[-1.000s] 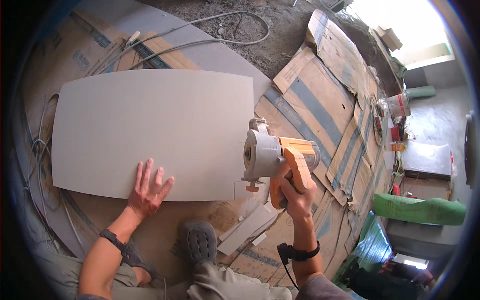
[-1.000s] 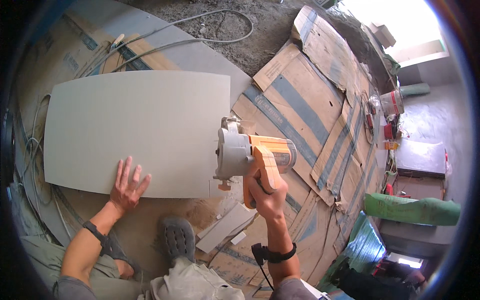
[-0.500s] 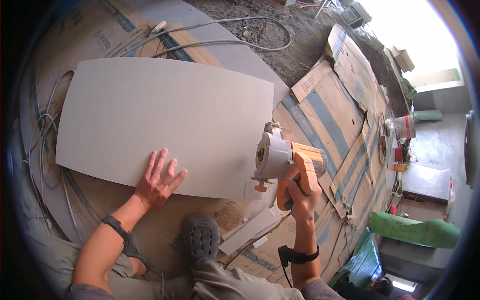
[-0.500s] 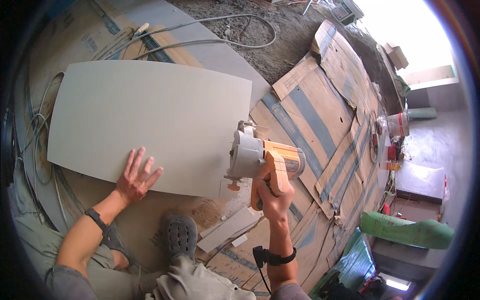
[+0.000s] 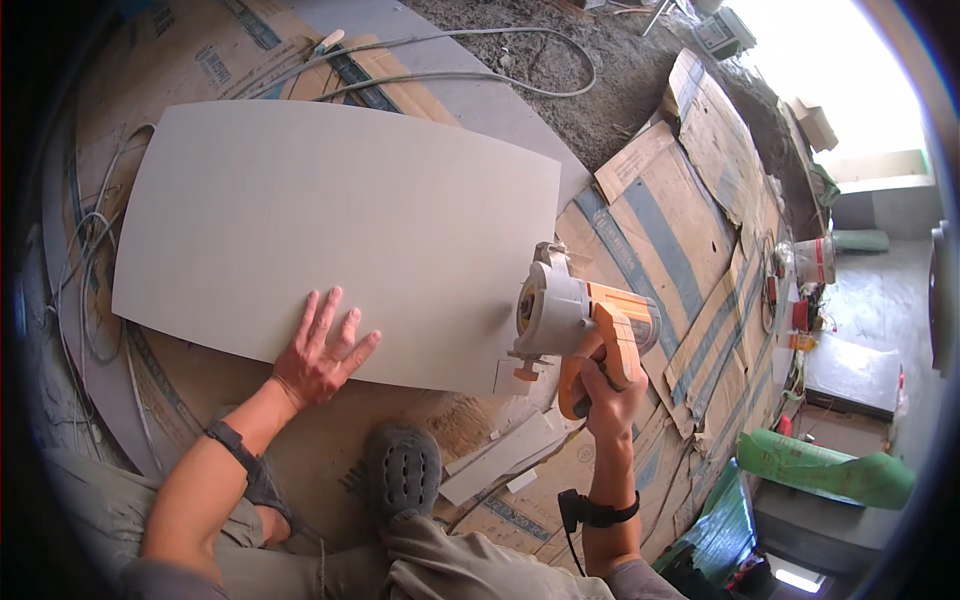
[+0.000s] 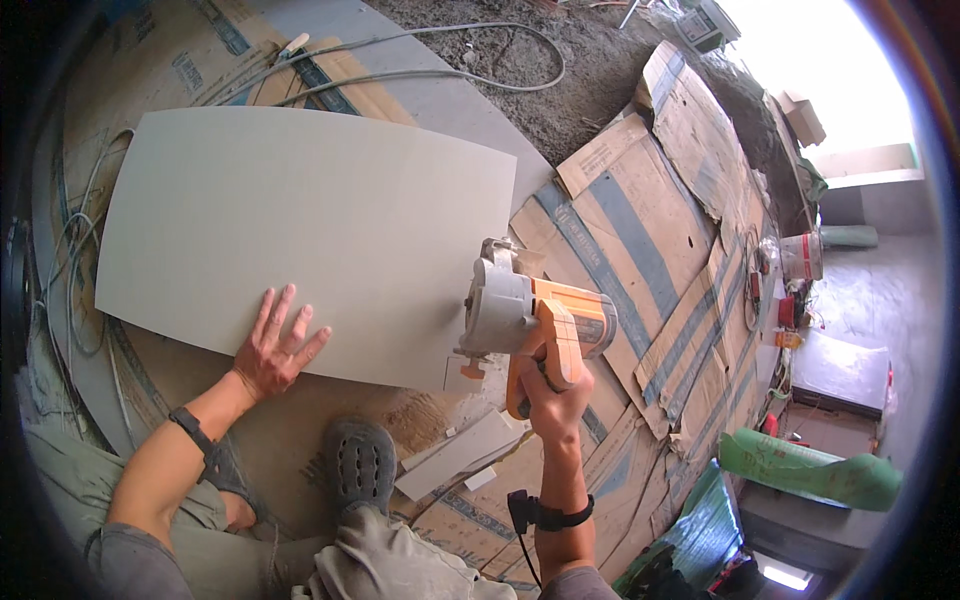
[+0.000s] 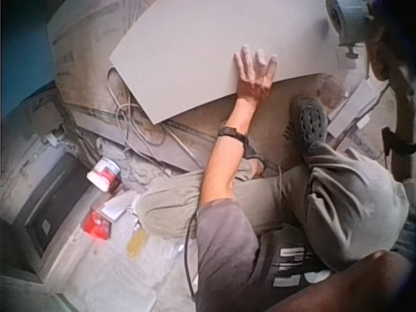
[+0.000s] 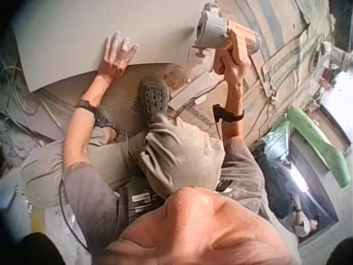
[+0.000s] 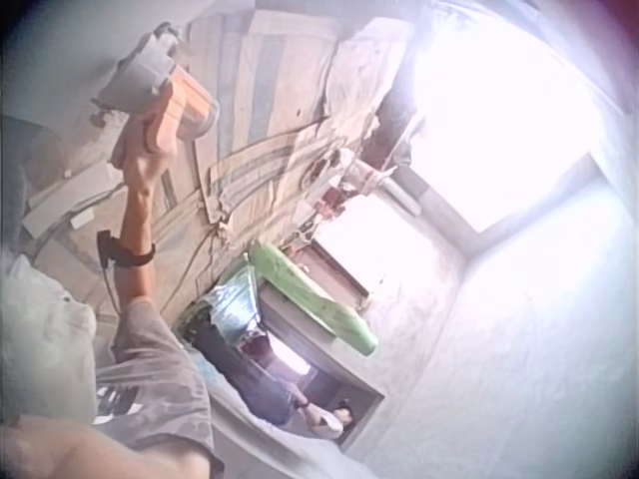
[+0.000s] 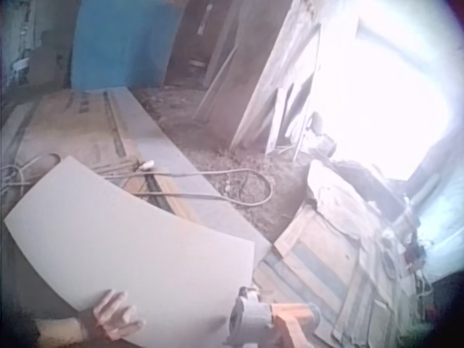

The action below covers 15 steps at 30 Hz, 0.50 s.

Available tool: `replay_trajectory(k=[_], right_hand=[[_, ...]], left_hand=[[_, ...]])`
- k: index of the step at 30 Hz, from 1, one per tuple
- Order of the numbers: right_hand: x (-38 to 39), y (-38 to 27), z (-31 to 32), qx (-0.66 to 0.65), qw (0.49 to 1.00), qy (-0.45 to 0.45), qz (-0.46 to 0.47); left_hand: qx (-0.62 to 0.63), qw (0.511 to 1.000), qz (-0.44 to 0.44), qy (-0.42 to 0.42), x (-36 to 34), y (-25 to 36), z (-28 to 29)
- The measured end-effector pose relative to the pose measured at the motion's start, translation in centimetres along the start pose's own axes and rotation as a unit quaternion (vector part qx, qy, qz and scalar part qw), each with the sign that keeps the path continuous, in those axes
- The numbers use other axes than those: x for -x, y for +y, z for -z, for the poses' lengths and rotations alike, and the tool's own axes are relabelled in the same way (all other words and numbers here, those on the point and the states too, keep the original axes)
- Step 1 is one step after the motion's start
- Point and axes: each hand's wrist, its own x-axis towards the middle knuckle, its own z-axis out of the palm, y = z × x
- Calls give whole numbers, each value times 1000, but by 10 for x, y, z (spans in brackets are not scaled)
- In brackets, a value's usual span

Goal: Measuring and cutting a ceramic tile with a power saw at a construction site.

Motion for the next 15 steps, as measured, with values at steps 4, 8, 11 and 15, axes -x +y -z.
replay_trajectory(k=[4, 8, 11, 15], right_hand=[[0, 1, -1, -5, 1000, -10, -2], [0, 1, 0, 28, 1000, -9, 10], [0, 4, 2, 11, 1000, -7, 0], [0, 0, -1, 9, 1000, -15, 6]], left_hand=[[0, 1000, 2, 0, 0, 0, 1], [1, 1000, 4, -5, -1, 0, 1], [2, 1000, 5, 3, 0, 0, -1], [-7, 1000, 2, 5, 0, 0, -1]])
